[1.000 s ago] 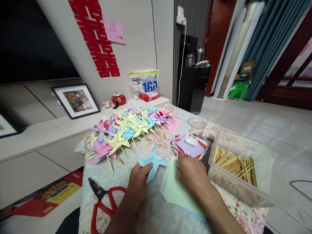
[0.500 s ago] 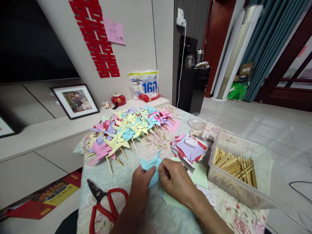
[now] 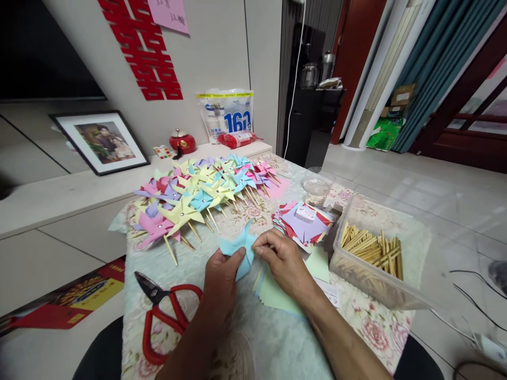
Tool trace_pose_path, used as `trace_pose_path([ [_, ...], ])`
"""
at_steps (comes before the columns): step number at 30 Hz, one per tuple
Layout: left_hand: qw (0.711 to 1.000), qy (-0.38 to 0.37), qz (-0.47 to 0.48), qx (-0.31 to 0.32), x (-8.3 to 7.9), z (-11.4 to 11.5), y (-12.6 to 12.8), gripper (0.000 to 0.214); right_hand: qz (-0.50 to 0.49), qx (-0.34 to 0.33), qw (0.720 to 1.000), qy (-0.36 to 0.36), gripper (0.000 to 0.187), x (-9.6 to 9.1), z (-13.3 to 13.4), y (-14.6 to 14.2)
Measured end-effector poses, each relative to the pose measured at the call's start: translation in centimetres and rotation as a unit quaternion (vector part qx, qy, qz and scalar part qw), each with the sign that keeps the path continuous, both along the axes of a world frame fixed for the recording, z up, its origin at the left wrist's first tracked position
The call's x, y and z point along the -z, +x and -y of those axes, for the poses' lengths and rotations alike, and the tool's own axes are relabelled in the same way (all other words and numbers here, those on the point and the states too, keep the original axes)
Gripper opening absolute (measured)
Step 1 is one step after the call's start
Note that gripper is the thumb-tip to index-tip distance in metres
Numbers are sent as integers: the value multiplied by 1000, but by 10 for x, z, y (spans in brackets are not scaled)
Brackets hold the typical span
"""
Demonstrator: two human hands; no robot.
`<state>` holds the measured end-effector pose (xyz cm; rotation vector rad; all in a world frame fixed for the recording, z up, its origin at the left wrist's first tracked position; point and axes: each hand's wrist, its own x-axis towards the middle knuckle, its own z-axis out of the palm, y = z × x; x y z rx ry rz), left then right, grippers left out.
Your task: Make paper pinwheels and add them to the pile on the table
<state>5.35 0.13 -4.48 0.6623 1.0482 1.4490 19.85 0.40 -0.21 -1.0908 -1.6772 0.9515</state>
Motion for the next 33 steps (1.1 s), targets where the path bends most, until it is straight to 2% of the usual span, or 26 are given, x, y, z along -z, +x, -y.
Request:
trace_pose_path([
  [2, 1000, 4, 1, -1, 0, 1, 1, 31, 19, 14, 999, 41, 15, -1, 0, 0],
  [4, 1000, 2, 4, 4, -2, 2, 3, 32, 40, 26, 998, 52, 16, -2, 0, -1],
  [15, 1000, 6, 21, 4, -12, 7, 13, 31, 57, 19, 998, 2, 15, 5, 0, -4],
  [22, 1000, 5, 1, -5, -14, 9, 13, 27, 48, 22, 999, 5, 14, 10, -2, -3],
  [33, 999, 16, -48, -2, -5, 7, 11, 18, 62, 31, 997, 21, 17, 10, -2, -3],
])
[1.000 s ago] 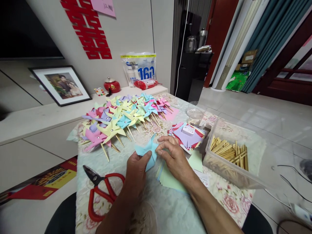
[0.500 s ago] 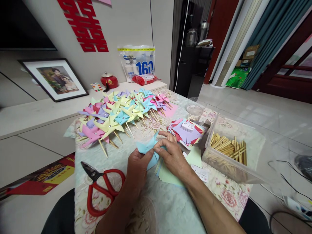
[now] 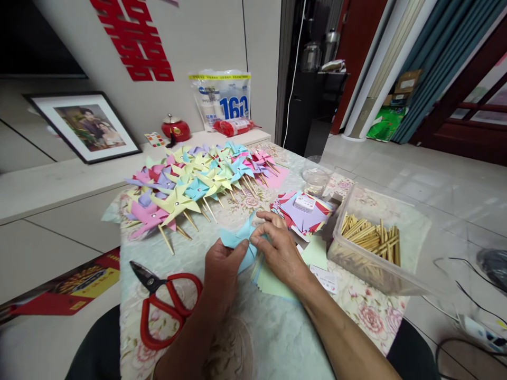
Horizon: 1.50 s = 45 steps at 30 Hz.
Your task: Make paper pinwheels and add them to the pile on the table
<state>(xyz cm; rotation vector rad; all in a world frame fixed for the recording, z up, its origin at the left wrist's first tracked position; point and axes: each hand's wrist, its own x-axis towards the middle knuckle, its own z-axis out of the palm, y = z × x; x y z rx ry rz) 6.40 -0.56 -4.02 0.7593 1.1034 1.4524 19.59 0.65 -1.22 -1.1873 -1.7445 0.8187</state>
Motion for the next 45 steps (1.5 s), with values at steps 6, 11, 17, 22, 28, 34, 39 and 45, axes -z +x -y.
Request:
trace_pose_path([
  [6, 1000, -2, -14, -6, -3, 1, 0, 17, 1, -4, 1000, -10, 17, 0, 1, 0],
  [11, 1000, 0, -23, -6, -7, 1, 1, 15, 0, -2, 1000, -16, 17, -1, 1, 0],
  [17, 1000, 2, -21, 2, -4, 0, 0, 15, 0, -4, 1000, -16, 18, -2, 1, 0],
  [22, 1000, 2, -19, 5, 0, 0, 0, 14, 11, -4, 1000, -4, 19, -1, 1, -1],
  [28, 1000, 7, -27, -8, 5, -1, -1, 18, 40, 1, 999, 33, 18, 1, 2, -2],
  [34, 999, 1, -50, -13, 2, -1, -1, 18, 42, -2, 998, 42, 17, 0, 3, -2],
  [39, 997, 3, -78, -17, 0, 0, -1, 16, 50, -1, 997, 55, 17, 2, 4, -3],
  [45, 995, 0, -94, -17, 1, 0, -1, 17, 56, -2, 997, 62, 16, 3, 4, -4],
])
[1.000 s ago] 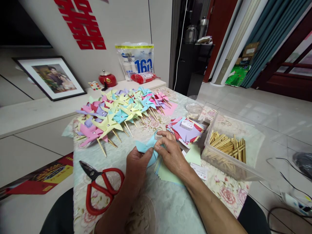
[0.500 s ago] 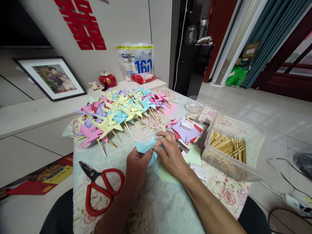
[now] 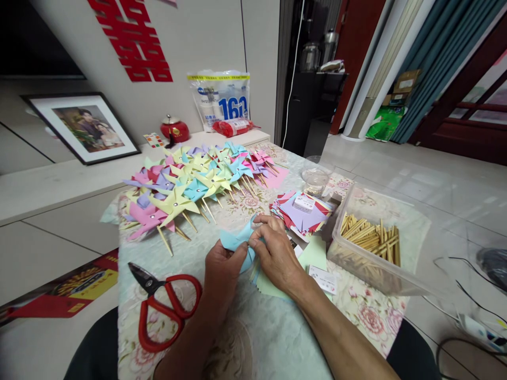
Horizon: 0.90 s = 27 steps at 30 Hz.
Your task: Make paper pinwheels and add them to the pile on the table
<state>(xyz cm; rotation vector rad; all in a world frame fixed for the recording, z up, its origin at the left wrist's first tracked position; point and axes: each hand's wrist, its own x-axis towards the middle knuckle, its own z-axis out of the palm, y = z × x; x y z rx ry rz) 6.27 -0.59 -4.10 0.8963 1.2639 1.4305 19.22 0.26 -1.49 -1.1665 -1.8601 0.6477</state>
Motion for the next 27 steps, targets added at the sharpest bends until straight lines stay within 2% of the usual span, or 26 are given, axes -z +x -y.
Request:
trace_pose_path([
  [16, 1000, 5, 12, 0, 1, 0, 0, 16, -23, -3, 999, -28, 18, 1, -1, 1],
  [27, 999, -5, 49, 13, 0, 2, 1, 19, 10, 16, 998, -68, 17, -3, 3, -2],
])
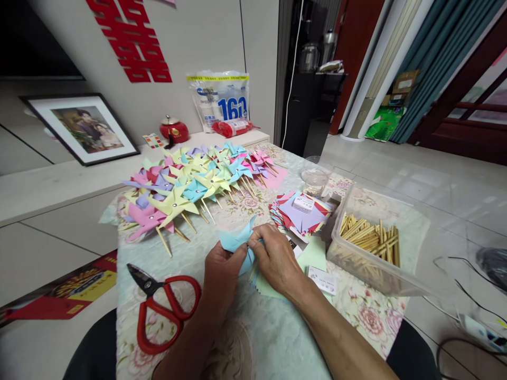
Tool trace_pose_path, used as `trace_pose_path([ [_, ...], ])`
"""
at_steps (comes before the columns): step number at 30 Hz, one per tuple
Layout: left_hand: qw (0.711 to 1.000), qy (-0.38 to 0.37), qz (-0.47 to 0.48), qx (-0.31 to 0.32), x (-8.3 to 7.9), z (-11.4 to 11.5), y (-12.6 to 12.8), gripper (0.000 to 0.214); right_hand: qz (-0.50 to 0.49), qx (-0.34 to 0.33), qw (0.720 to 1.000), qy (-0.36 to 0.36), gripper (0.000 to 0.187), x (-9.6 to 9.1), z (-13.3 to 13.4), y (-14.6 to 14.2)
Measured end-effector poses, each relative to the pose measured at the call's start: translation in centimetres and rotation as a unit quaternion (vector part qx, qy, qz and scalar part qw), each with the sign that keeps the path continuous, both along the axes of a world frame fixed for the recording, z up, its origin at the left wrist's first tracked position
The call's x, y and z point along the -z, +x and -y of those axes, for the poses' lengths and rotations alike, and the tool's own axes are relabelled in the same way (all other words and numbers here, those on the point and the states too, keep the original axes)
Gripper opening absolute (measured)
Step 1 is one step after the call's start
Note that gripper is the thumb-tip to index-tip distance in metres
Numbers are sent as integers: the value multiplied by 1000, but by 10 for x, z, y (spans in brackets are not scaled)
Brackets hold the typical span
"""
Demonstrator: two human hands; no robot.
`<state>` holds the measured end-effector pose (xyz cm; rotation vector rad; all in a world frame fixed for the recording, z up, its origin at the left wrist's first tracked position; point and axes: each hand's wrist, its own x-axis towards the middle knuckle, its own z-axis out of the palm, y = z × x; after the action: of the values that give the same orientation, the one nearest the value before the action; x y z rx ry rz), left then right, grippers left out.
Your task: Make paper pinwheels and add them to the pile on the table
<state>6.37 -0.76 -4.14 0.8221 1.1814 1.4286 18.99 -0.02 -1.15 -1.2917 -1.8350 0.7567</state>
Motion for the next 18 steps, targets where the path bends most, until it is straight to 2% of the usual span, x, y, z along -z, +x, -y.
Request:
trace_pose_path([
  [12, 999, -6, -41, -14, -4, -1, 0, 19, -1, 10, 1000, 8, 18, -1, 1, -2],
  [18, 1000, -14, -25, -3, -4, -1, 0, 19, -19, 6, 999, -28, 17, -1, 1, -1],
])
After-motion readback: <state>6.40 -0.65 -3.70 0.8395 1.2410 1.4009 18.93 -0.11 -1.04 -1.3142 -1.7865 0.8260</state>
